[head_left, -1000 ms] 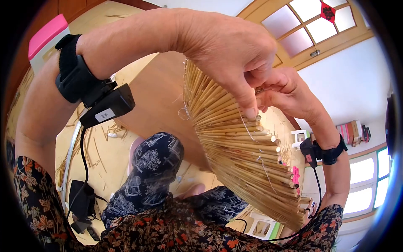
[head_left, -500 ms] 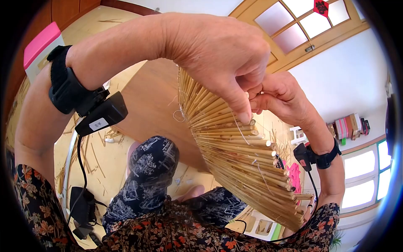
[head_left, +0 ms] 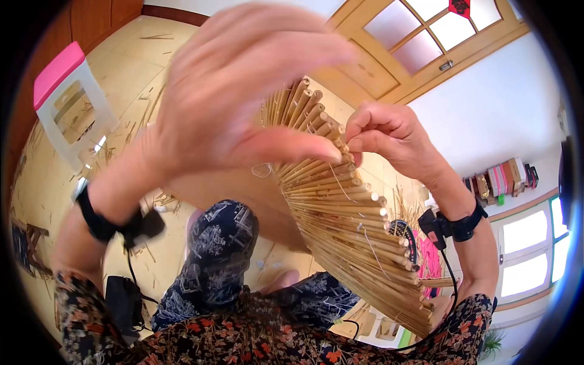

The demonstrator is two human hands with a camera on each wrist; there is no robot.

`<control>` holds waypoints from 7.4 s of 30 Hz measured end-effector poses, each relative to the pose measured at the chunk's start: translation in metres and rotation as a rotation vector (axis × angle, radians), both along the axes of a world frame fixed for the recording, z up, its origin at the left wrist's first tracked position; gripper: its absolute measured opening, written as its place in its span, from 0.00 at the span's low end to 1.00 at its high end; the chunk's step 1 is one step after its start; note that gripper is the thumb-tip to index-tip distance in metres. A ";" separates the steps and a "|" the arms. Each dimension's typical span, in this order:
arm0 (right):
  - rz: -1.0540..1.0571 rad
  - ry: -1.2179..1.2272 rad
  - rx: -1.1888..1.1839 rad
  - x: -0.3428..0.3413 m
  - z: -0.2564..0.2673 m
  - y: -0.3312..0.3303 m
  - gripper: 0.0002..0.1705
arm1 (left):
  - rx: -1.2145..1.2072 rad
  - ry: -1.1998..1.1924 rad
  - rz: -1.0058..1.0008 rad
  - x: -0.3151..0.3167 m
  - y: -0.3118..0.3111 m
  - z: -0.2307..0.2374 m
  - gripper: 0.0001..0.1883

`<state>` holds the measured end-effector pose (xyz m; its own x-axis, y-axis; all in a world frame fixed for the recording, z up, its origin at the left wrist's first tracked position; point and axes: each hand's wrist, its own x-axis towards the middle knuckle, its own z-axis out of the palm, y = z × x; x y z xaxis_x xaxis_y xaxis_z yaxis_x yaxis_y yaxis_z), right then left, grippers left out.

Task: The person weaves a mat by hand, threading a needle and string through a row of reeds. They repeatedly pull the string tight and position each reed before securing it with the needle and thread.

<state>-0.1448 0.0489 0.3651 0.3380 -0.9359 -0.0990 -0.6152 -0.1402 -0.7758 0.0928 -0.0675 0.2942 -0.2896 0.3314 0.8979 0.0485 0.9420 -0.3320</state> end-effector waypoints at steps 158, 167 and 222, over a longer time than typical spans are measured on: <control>-0.472 -0.639 -0.327 0.021 -0.034 0.192 0.22 | -0.127 -0.840 -0.375 -0.053 0.085 0.128 0.10; -0.555 -0.419 -0.586 0.027 -0.027 0.176 0.10 | -0.184 -0.782 -0.439 -0.068 0.088 0.117 0.13; -0.052 -0.278 0.051 0.002 0.044 0.134 0.08 | -0.219 -0.257 -0.509 -0.084 0.084 0.077 0.18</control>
<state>-0.1428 0.1825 0.4086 0.3109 -0.9488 -0.0563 -0.3834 -0.0710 -0.9209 0.0084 0.0163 0.3713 -0.2443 0.6544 0.7156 0.5790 0.6904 -0.4337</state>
